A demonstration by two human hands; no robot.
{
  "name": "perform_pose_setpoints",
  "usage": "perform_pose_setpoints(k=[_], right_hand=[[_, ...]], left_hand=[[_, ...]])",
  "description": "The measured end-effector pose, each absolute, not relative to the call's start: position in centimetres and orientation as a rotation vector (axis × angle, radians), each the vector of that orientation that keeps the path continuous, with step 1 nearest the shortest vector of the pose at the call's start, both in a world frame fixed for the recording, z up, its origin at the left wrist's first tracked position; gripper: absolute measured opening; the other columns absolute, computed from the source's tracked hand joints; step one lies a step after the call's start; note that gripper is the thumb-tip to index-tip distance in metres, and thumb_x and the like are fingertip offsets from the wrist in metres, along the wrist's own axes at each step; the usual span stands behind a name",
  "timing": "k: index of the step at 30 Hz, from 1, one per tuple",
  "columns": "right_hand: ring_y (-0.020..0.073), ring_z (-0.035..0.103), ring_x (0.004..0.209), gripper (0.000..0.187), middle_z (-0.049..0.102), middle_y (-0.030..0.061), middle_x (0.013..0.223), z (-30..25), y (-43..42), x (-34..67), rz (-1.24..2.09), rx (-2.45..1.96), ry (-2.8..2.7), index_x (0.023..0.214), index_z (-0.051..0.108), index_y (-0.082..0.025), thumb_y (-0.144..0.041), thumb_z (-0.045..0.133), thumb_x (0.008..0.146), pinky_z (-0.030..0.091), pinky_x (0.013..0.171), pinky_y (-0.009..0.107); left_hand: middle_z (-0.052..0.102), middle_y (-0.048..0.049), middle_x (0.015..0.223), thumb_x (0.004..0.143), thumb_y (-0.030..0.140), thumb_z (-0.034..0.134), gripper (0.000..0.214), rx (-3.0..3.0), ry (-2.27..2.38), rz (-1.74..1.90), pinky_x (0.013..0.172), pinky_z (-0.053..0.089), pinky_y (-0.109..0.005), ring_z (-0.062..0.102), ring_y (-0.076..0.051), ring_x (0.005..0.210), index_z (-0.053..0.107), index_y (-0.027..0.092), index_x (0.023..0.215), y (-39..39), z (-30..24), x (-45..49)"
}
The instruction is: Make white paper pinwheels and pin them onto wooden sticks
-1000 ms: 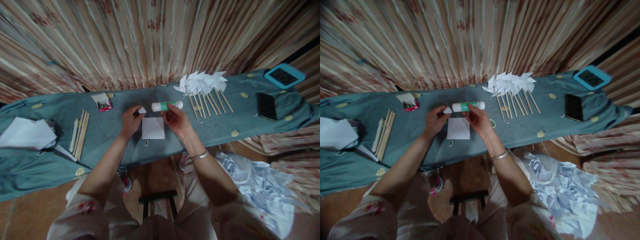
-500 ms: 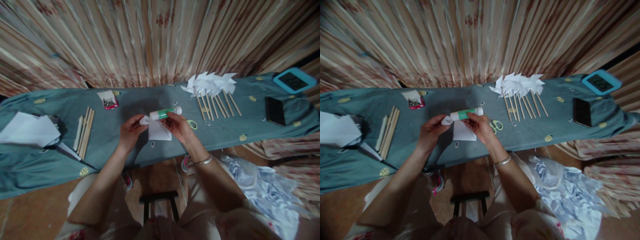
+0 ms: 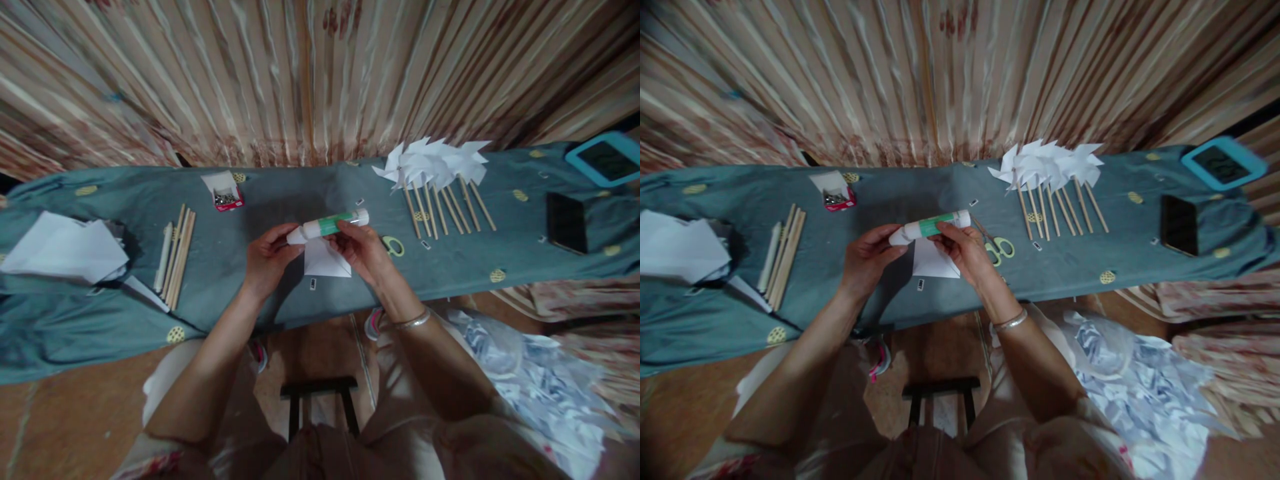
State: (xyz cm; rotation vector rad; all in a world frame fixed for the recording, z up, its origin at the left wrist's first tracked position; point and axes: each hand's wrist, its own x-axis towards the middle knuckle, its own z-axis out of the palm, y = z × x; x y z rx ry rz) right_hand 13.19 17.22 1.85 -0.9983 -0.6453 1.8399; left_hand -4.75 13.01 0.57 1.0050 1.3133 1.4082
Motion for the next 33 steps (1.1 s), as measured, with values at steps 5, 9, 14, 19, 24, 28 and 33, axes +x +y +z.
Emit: perform_pose_setpoints(k=[5, 9, 14, 19, 24, 28, 33], right_hand=[[0.0102, 0.068, 0.061, 0.021, 0.072, -0.0001, 0.065, 1.8, 17.2, 13.1, 1.819, -1.014, -0.658, 0.070, 0.072, -0.017, -0.030, 0.087, 0.061, 0.055, 0.058, 0.016], [0.0101, 0.067, 0.060, 0.024, 0.073, 0.0016, 0.065, 1.9, 17.1, 13.0, 1.796, -1.041, -0.685, 0.069, 0.073, -0.016, -0.031, 0.089, 0.058, 0.055, 0.059, 0.017], [0.0096, 0.066, 0.057, 0.033, 0.072, 0.0013, 0.061, 2.2, 17.0, 12.9, 1.761, -1.062, -0.736, 0.068, 0.074, -0.016, -0.038, 0.092, 0.052, 0.053, 0.056, 0.016], [0.0095, 0.066, 0.056, 0.038, 0.071, 0.0013, 0.059, 2.5, 17.0, 12.8, 1.750, -1.101, -0.775, 0.065, 0.072, -0.015, -0.042, 0.093, 0.046, 0.050, 0.053, 0.015], [0.0096, 0.067, 0.056, 0.035, 0.073, 0.0011, 0.062, 2.3, 17.1, 12.6, 1.760, -1.126, -0.805, 0.067, 0.071, -0.016, -0.041, 0.091, 0.052, 0.050, 0.053, 0.016], [0.0101, 0.068, 0.057, 0.033, 0.073, 0.0017, 0.063, 1.8, 17.1, 12.3, 1.770, -1.154, -0.838, 0.068, 0.071, -0.016, -0.042, 0.089, 0.058, 0.049, 0.052, 0.016], [0.0100, 0.068, 0.056, 0.033, 0.073, 0.0006, 0.061, 1.7, 17.2, 12.0, 1.775, -1.174, -0.860, 0.068, 0.071, -0.017, -0.043, 0.089, 0.058, 0.050, 0.052, 0.016]], left_hand=[[0.075, -0.0046, 0.100, 0.058, 0.027, 0.086, 0.040, 1.027, 1.337, 1.398, 0.089, 0.056, -0.039, 0.069, -0.023, 0.093, 0.074, 0.019, 0.094, 13.0, 0.7, -4.8], [0.073, -0.0061, 0.104, 0.062, 0.023, 0.083, 0.037, 1.089, 1.361, 1.390, 0.093, 0.054, -0.038, 0.068, -0.023, 0.098, 0.074, 0.019, 0.097, 12.8, 0.7, -4.8], [0.071, -0.0053, 0.107, 0.070, 0.023, 0.078, 0.029, 1.305, 1.414, 1.369, 0.095, 0.054, -0.036, 0.067, -0.022, 0.100, 0.075, 0.022, 0.099, 12.4, 0.7, -5.1], [0.070, -0.0044, 0.110, 0.077, 0.025, 0.073, 0.030, 1.570, 1.498, 1.304, 0.093, 0.056, -0.037, 0.067, -0.021, 0.100, 0.072, 0.023, 0.106, 12.2, 0.4, -5.4], [0.070, -0.0045, 0.111, 0.083, 0.026, 0.068, 0.029, 1.841, 1.585, 1.246, 0.090, 0.057, -0.035, 0.069, -0.019, 0.098, 0.070, 0.023, 0.112, 12.2, 0.3, -5.6], [0.071, -0.0039, 0.111, 0.084, 0.028, 0.068, 0.028, 1.931, 1.681, 1.197, 0.090, 0.057, -0.033, 0.069, -0.018, 0.097, 0.070, 0.023, 0.112, 12.0, 0.4, -5.6], [0.071, -0.0036, 0.110, 0.085, 0.030, 0.067, 0.027, 1.920, 1.706, 1.195, 0.089, 0.057, -0.033, 0.069, -0.018, 0.097, 0.070, 0.022, 0.110, 11.8, 0.4, -5.7]])
